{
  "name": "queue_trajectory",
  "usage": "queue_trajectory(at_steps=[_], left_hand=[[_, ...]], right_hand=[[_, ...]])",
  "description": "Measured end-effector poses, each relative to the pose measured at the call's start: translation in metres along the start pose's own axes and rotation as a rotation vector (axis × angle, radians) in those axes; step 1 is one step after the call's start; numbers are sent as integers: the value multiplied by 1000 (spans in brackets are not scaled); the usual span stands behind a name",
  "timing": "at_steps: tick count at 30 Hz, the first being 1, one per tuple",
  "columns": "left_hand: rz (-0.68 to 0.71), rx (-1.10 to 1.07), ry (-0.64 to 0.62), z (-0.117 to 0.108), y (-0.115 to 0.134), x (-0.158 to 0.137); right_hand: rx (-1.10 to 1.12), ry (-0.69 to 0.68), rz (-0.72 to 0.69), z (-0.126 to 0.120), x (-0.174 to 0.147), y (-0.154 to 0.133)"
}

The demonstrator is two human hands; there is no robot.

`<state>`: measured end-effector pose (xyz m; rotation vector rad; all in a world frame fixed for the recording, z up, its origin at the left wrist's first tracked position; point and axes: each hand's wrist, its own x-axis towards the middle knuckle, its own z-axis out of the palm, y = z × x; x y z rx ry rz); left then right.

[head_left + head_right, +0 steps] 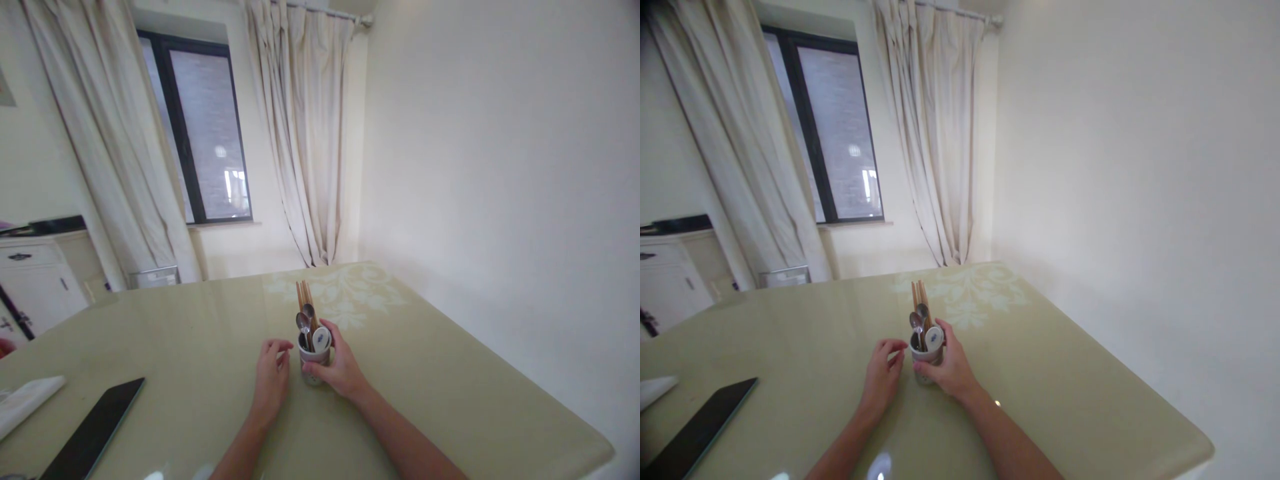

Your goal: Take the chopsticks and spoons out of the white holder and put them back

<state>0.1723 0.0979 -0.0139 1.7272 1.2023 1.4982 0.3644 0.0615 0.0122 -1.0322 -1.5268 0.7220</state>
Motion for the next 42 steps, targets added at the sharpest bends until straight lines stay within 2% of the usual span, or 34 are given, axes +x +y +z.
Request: queue_trajectory(at_steps=[7,12,19,23,27,31,34,37,42], left_hand=[[0,59,-8,0,-1,0],[-3,74,22,0,3,0],[-5,67,21,-1,5,-1],[13,88,-7,1,6,-3],[23,84,-29,3,5,-4],[31,96,-32,4,3,-4],[55,117,-47,5,3,-5],[76,117,-109,7,4,-6],[93,93,-195,10,8,-7]], right_hand=[[-27,47,10,2,2,2],[-125,181,-9,-4,9,9],[-354,458,19,-48,26,36],[-380,548,43,-74,31,50],[-392,612,45,-84,34,60],[-430,695,3,-87,34,51],[-535,780,-139,-81,27,30],[-523,716,-269,-61,16,9],[-332,305,-270,-13,3,0]])
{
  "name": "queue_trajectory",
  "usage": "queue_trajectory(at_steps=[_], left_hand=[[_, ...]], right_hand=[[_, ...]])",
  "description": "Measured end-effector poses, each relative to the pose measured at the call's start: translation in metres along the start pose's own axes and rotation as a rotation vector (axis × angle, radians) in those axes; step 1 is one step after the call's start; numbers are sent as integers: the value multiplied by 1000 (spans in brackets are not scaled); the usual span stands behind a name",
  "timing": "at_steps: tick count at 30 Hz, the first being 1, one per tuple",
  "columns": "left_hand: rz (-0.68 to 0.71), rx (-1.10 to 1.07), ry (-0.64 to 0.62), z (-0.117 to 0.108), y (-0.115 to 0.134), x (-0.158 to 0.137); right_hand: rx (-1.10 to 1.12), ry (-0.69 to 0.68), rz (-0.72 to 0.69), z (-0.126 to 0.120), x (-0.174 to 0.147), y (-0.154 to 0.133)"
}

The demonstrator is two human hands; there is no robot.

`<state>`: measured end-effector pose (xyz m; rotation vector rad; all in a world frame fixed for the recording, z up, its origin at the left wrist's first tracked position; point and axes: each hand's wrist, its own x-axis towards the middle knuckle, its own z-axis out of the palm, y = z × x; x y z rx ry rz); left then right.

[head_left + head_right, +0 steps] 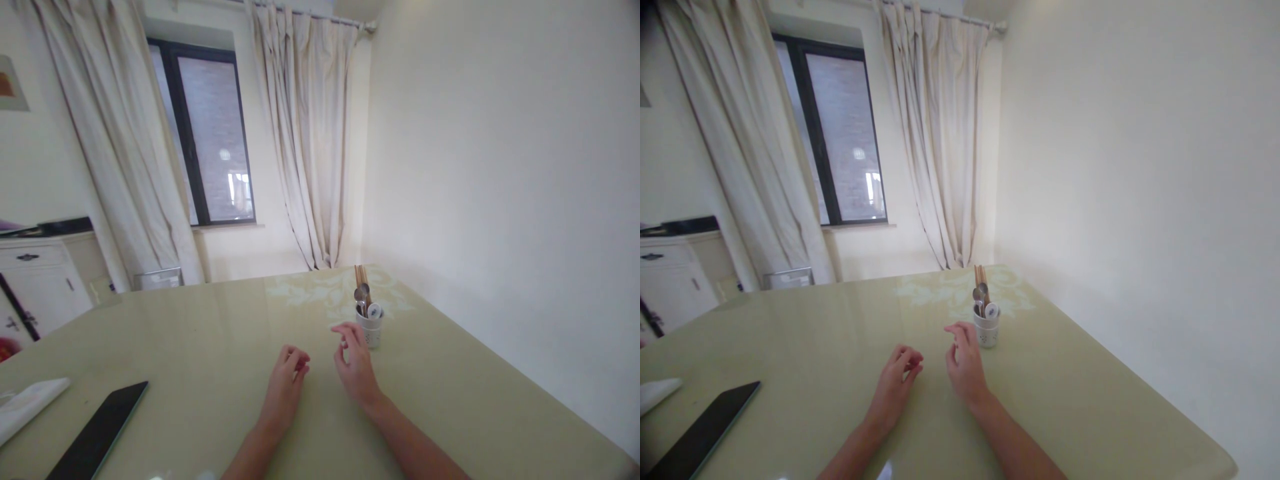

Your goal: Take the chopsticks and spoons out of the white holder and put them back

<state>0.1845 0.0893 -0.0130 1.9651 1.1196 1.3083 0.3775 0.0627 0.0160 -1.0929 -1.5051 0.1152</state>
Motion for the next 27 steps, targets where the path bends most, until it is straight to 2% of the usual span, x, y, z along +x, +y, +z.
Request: queue_trajectory(at_steps=[4,8,12,15,18,20,24,25,27], left_hand=[[56,-19,-96,2,8,-2],[88,-15,-173,5,17,-7],[86,-54,-159,1,24,-7],[32,-85,-115,-4,29,-4],[-96,-133,-129,-6,35,-2],[-170,-174,-130,-4,38,-2],[-216,-208,-67,0,36,-2],[-218,-216,-47,0,33,-1],[-236,-250,-10,-3,28,1]], right_hand=[[140,-178,2,14,-9,-9],[219,-243,66,11,-11,-14],[335,-302,117,7,-12,-19],[374,-362,97,6,-11,-25],[376,-373,95,1,-7,-31],[320,-264,90,-5,-1,-34],[150,81,69,-28,18,-18],[120,176,100,-35,24,-9],[3,414,251,-49,33,14]])
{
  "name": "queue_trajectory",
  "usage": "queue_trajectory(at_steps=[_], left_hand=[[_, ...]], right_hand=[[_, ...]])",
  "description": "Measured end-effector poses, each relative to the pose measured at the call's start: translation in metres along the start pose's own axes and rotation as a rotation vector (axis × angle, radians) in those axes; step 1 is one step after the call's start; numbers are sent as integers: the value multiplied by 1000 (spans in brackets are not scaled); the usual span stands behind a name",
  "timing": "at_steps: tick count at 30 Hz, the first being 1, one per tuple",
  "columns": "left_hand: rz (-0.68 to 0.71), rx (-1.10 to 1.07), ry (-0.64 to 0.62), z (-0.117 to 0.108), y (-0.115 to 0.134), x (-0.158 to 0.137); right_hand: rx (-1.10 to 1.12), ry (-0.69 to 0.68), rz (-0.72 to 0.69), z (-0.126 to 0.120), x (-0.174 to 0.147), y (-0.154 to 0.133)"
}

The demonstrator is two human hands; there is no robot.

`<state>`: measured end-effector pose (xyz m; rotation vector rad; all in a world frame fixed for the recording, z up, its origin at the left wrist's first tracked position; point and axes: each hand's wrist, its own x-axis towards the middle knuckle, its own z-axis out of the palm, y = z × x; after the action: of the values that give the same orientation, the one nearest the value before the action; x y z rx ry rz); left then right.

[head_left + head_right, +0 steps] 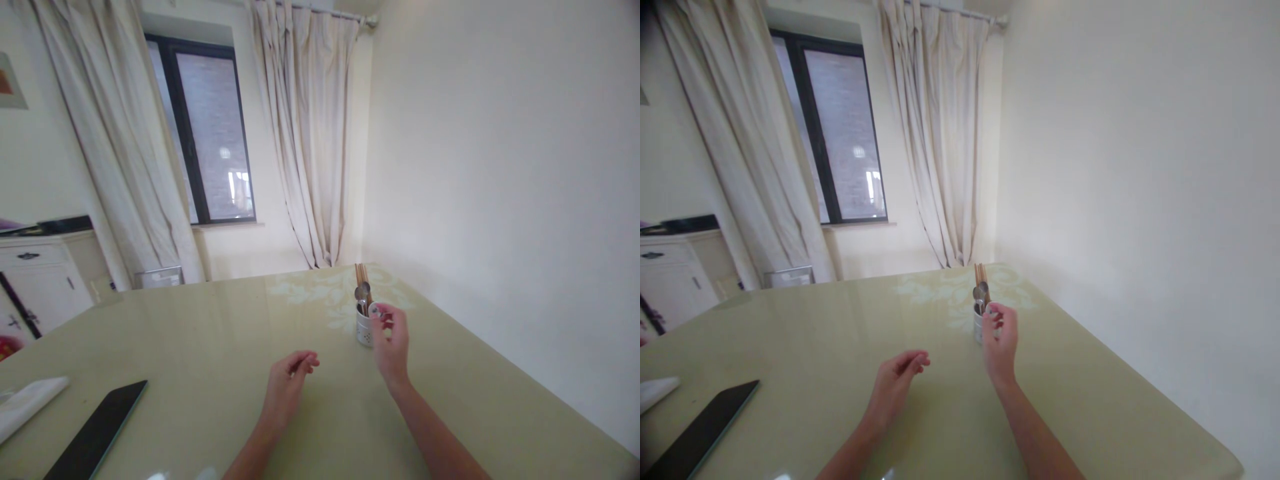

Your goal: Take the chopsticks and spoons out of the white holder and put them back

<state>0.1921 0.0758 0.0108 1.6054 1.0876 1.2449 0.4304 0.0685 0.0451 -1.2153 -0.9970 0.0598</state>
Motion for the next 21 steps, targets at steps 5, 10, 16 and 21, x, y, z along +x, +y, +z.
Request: queue_trajectory(at_steps=[5,10,16,21], left_hand=[[-87,-56,39,-11,-4,8],[-103,-43,79,-16,-8,11],[-163,-176,71,-13,-14,14],[-150,-245,42,-9,-8,11]], right_hand=[[-74,-18,173,-6,30,48],[3,-271,220,-5,26,61],[39,-424,208,1,10,45],[58,-570,164,20,-21,17]])
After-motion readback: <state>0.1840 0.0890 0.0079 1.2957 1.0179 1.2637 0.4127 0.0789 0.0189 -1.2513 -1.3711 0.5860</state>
